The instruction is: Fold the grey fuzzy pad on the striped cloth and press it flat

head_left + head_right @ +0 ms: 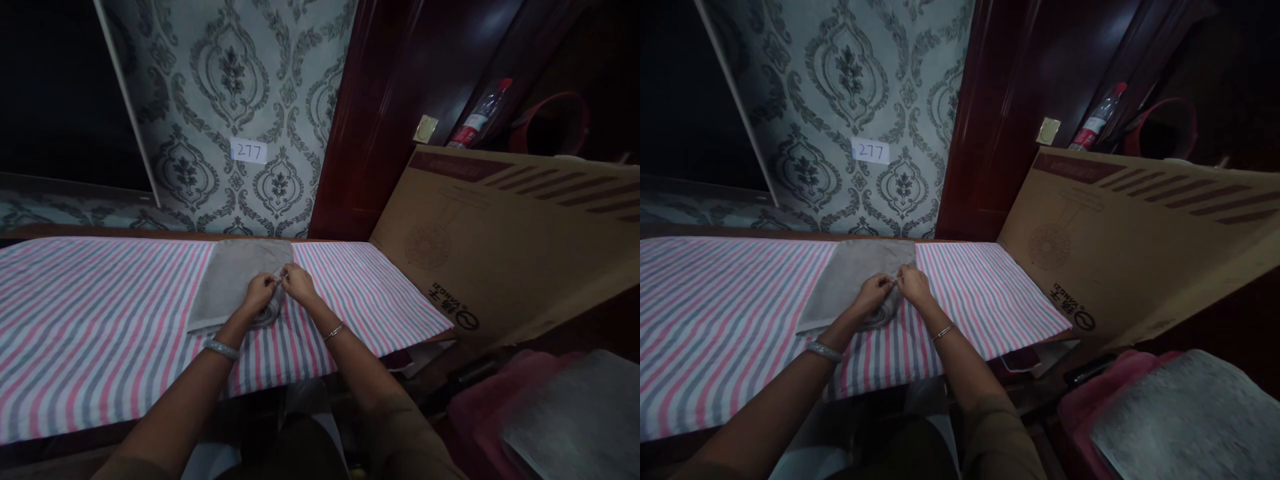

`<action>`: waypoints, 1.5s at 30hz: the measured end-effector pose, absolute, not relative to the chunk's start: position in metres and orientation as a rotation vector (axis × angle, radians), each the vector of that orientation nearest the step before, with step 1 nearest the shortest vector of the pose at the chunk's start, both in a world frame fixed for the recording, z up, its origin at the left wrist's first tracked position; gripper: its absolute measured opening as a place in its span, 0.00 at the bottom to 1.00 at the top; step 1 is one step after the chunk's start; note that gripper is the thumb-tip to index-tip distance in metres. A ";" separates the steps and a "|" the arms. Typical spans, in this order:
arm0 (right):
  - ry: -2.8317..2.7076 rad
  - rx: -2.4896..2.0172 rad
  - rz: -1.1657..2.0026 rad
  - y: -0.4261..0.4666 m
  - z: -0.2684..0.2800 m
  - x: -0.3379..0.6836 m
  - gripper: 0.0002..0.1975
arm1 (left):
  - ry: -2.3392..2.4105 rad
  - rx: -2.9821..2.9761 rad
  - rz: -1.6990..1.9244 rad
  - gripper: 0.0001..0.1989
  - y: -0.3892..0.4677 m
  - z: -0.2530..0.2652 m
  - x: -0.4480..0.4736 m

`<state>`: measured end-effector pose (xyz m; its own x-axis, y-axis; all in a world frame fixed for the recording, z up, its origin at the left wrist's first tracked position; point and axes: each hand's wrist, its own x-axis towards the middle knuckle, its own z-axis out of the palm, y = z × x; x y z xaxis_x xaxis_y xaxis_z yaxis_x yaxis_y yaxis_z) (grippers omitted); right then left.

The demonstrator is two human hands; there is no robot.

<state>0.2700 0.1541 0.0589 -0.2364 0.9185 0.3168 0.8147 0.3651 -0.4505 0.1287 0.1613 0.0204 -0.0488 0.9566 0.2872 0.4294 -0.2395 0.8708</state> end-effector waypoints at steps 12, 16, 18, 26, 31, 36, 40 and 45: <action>-2.217 -1.423 0.192 0.151 0.060 0.277 0.12 | 1.531 1.772 1.254 0.03 0.160 0.020 0.137; -2.218 -1.501 0.151 0.149 0.062 0.276 0.12 | 1.542 1.796 1.248 0.05 0.156 0.022 0.138; -2.182 -1.535 0.146 0.149 0.062 0.276 0.11 | 1.540 1.804 1.243 0.05 0.153 0.022 0.138; -2.019 -1.649 0.180 0.153 0.055 0.267 0.09 | 1.577 1.811 1.210 0.08 0.154 0.021 0.140; -1.945 -1.591 0.254 0.160 0.050 0.266 0.08 | 1.561 1.793 1.201 0.10 0.157 0.021 0.138; -1.893 -1.472 0.434 0.165 0.046 0.280 0.07 | 1.500 1.768 1.202 0.09 0.157 0.022 0.133; -1.879 -1.431 0.487 0.165 0.038 0.288 0.09 | 1.488 1.732 1.237 0.09 0.155 0.021 0.133; -1.840 -1.410 0.559 0.164 0.027 0.290 0.10 | 1.492 1.716 1.259 0.10 0.155 0.021 0.134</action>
